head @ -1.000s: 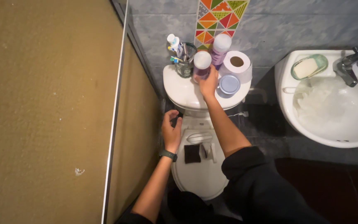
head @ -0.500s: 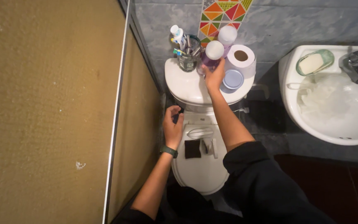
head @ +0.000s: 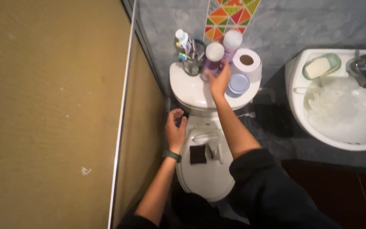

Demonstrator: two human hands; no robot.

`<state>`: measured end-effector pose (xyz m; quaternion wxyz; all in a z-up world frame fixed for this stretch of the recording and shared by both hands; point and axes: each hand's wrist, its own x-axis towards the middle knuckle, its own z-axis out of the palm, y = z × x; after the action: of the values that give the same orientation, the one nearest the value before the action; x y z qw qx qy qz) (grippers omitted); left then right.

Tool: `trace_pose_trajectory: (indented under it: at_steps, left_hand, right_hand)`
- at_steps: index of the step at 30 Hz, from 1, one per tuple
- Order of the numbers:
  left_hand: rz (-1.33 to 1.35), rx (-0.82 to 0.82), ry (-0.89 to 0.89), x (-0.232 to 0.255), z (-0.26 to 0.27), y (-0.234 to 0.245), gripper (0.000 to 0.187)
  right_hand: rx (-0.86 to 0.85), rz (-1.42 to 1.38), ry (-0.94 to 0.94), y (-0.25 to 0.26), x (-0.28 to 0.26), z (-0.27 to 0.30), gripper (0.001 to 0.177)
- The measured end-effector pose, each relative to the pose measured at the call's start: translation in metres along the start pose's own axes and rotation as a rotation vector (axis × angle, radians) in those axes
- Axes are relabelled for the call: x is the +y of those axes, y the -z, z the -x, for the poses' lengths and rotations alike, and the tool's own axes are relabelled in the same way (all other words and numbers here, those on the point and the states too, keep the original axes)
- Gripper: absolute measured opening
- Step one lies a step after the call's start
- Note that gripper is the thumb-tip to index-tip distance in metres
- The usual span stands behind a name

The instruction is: The person moves various bathroom items from a shower shelf to the toilet tank lid, including a hair clip, bottles, and a small container. They also discard a yellow packet into a trash bin and briefly handle a black slipper on the floor.

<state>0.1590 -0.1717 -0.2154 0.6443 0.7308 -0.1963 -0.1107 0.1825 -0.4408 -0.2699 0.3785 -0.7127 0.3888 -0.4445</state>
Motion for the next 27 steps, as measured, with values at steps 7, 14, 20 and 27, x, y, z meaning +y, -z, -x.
trace_pose_trajectory:
  at_steps: [7, 14, 20, 27]
  left_hand:
    - [0.040, -0.006, -0.004, 0.015, 0.006, 0.001, 0.031]
    - [0.052, -0.025, 0.007, 0.035, 0.040, 0.015, 0.044]
    - [0.108, -0.130, 0.008, 0.046, 0.100, 0.038, 0.048]
    - [-0.053, -0.352, -0.228, 0.097, 0.160, 0.083, 0.049]
  right_hand:
    - [0.012, -0.212, 0.002, 0.015, 0.011, 0.060, 0.088]
    - [-0.108, -0.354, -0.375, 0.101, -0.045, 0.160, 0.075]
    - [-0.080, -0.455, -0.377, 0.184, -0.088, 0.223, 0.064]
    - [0.041, -0.536, -0.365, 0.245, -0.127, 0.263, 0.055]
